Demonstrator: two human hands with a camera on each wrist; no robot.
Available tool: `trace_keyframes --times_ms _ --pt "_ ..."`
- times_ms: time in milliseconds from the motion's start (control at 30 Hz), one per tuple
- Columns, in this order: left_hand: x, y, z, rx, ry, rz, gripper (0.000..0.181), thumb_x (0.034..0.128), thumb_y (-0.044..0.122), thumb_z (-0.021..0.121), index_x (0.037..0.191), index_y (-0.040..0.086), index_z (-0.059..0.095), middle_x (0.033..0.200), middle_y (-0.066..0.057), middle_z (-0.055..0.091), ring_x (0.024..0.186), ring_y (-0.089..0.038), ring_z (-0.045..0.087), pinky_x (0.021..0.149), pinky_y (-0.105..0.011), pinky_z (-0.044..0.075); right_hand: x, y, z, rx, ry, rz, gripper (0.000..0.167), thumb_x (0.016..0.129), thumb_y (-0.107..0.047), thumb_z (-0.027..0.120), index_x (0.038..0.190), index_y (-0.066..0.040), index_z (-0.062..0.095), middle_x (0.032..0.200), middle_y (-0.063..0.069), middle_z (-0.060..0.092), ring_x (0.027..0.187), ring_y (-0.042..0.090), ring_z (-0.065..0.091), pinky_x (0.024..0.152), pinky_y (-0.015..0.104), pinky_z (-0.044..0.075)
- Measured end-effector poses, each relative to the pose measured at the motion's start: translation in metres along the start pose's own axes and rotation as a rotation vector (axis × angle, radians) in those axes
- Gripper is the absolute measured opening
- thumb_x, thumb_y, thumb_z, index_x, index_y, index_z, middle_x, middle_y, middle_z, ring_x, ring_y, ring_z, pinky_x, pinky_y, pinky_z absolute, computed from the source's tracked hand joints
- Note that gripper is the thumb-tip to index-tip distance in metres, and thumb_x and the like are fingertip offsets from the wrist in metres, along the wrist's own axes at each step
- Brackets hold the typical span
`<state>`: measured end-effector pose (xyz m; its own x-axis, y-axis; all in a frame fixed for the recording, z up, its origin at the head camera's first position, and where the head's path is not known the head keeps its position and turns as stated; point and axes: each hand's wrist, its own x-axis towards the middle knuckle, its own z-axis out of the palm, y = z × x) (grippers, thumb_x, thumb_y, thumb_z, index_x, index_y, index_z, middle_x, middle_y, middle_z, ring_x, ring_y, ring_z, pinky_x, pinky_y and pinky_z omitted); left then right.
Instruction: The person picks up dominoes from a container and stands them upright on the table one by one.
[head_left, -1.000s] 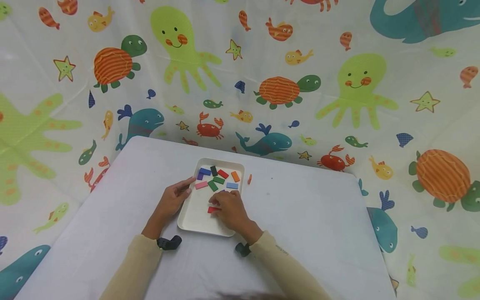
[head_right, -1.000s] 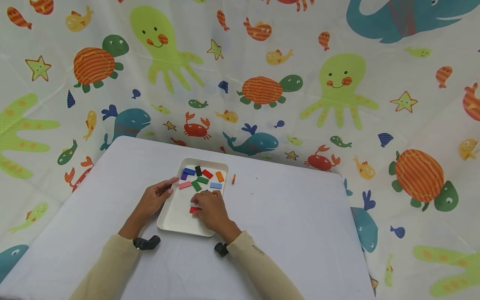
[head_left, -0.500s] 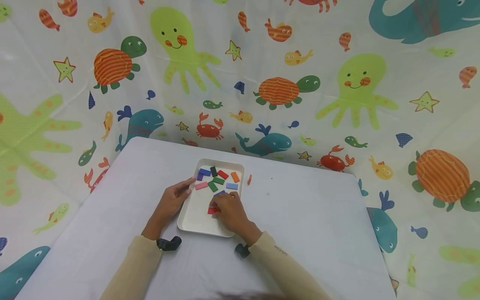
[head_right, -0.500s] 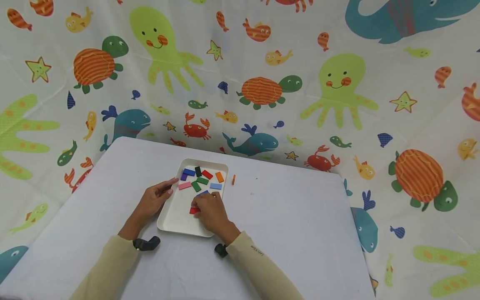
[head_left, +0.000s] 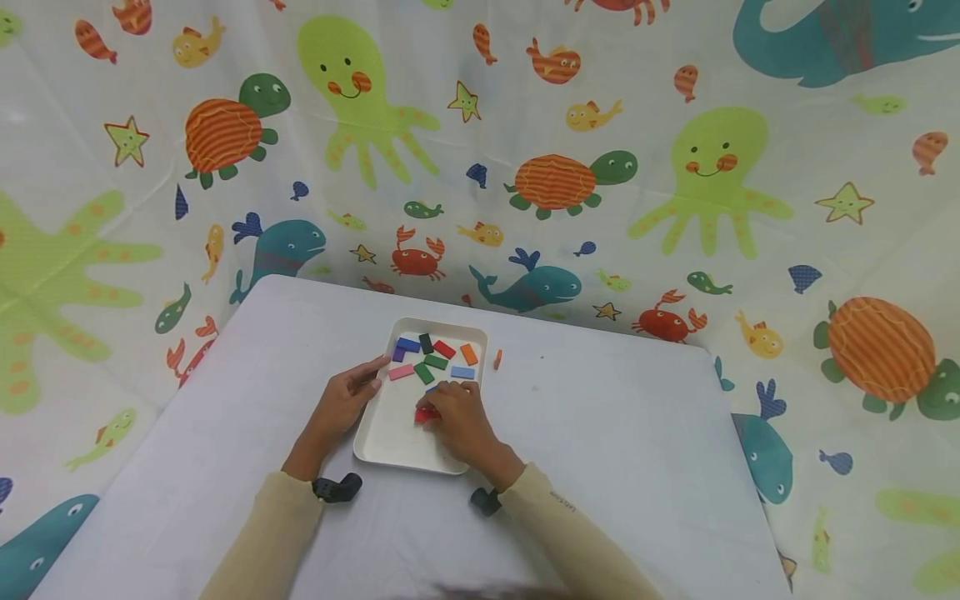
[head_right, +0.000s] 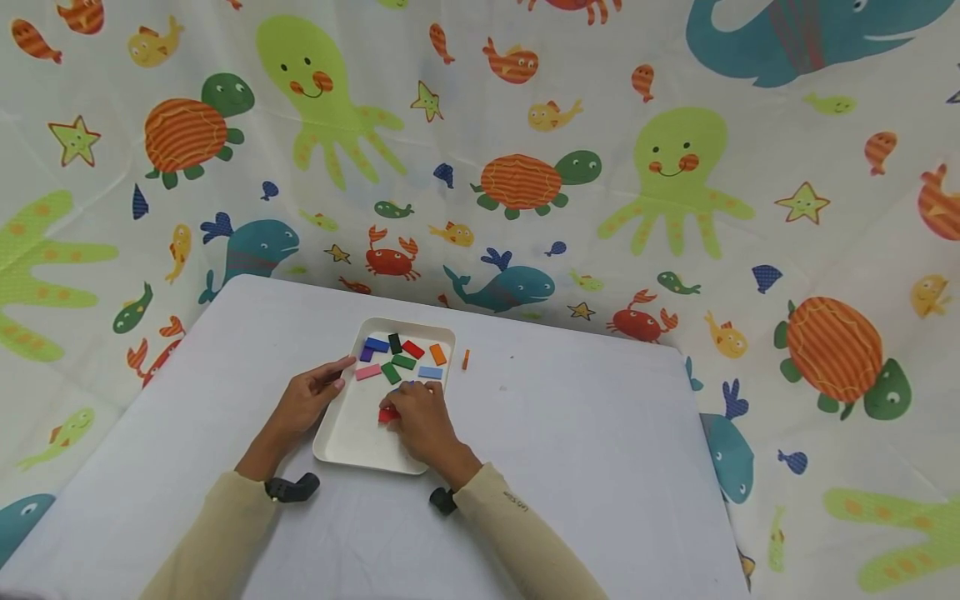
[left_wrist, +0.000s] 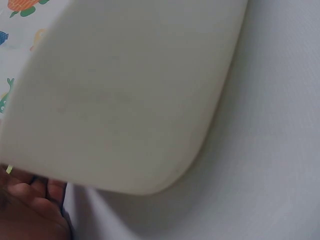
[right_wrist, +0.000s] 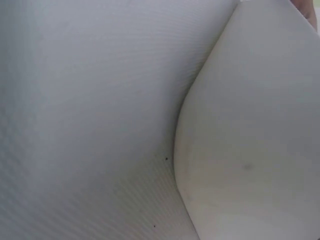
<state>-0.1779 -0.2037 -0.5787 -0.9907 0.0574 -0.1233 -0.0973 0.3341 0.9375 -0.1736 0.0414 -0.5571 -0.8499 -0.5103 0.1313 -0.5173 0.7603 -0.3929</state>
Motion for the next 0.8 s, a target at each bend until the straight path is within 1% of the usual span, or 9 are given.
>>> trace_keyframes --times_ms 167,433,600,800 --pt "0.0 0.0 -0.001 -0.001 -0.007 0.004 0.048 0.1116 0.019 0.055 0.159 0.017 0.051 0.171 -0.008 0.04 0.162 -0.033 0.033 0.129 -0.052 0.033 0.001 -0.002 -0.004 0.015 0.035 -0.002 0.027 0.092 -0.025 0.085 0.119 -0.026 0.08 0.11 -0.009 0.076 0.113 0.009 0.069 0.107 0.039 0.048" --pt "-0.001 0.001 0.0 -0.016 -0.006 -0.006 0.047 0.1116 0.018 0.055 0.159 0.017 0.051 0.171 -0.008 0.04 0.162 -0.033 0.033 0.13 -0.054 0.032 0.0 0.0 -0.01 0.056 0.09 0.006 0.026 0.094 -0.02 0.081 0.119 -0.025 0.077 0.119 -0.008 0.074 0.122 0.012 0.068 0.11 0.041 0.047" --pt "-0.002 0.003 0.0 -0.016 0.0 -0.011 0.048 0.1115 0.019 0.055 0.159 0.017 0.051 0.172 -0.007 0.039 0.163 -0.033 0.031 0.13 -0.053 0.032 0.001 0.004 -0.013 0.082 0.134 0.008 0.024 0.096 -0.019 0.08 0.119 -0.023 0.076 0.12 -0.007 0.074 0.124 0.014 0.067 0.109 0.042 0.046" --pt "-0.002 0.002 0.0 -0.014 0.002 -0.008 0.048 0.1117 0.02 0.055 0.159 0.018 0.051 0.172 -0.007 0.039 0.163 -0.032 0.031 0.13 -0.053 0.031 0.003 0.009 -0.017 0.156 0.169 0.053 0.025 0.095 -0.018 0.081 0.118 -0.024 0.075 0.118 -0.008 0.074 0.122 0.012 0.066 0.108 0.042 0.044"
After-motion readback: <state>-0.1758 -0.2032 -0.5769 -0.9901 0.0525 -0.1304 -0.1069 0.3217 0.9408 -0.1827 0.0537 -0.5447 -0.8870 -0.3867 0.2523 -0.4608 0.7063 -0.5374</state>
